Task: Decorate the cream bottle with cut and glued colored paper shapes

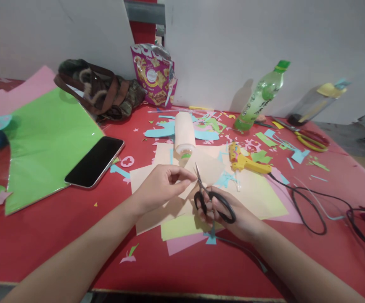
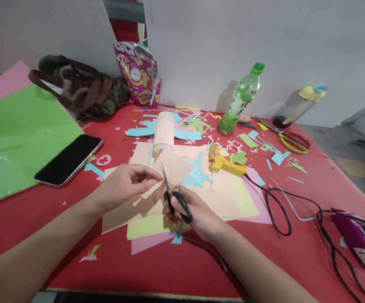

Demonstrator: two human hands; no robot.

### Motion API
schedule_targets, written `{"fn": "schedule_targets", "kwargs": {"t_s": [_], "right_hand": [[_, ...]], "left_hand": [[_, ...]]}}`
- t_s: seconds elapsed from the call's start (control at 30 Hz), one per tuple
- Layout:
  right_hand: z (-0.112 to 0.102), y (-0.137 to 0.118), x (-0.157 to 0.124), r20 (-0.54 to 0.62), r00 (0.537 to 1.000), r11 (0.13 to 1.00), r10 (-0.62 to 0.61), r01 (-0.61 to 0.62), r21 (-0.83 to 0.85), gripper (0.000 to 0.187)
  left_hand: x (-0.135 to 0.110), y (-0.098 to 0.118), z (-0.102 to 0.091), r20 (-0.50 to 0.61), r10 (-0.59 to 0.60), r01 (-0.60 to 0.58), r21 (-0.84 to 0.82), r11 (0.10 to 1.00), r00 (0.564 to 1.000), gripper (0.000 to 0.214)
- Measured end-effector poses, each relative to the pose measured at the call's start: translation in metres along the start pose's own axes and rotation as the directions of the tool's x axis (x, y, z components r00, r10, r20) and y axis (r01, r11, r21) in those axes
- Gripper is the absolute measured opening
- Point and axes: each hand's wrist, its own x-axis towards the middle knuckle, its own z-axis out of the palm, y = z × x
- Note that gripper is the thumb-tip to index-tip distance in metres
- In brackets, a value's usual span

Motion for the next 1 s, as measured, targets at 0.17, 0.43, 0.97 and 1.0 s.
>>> {"fn": "schedule_targets", "kwargs": {"t_s": [0.17,0.43,0.97,1.0], "right_hand": [[0.0,0.001,-0.001,0.014,1.0,1.0,-0.024,0.024,-0.017,0.034],[0.0,0.001,-0.001,0.031,0.999,0.999,-0.027,0.027,-0.021,0.032],[-0.003,0.0,0.0,0.062,0.996,0.996,0.067,-0.063,-0.058,0.04],[-0.002,-0.001,0.0,0.058,0.996,0.996,0.072,-0.068,-0.059,0.04]], "left_hand": [[0.001,0.001,0.0,0.007,0.001,-0.001,-0.011,1.0,1.0,0.017],[0.001,0.0,-0.005,0.031,-0.005,0.005,0.004,1.0,0.999,0.018],[0.004,-0.004,-0.019,0.165,0.014,-0.019,0.03,0.999,0.986,0.018],[0.004,-0.004,-0.02,0.172,0.01,-0.017,0.038,0.999,0.985,0.018]]}}
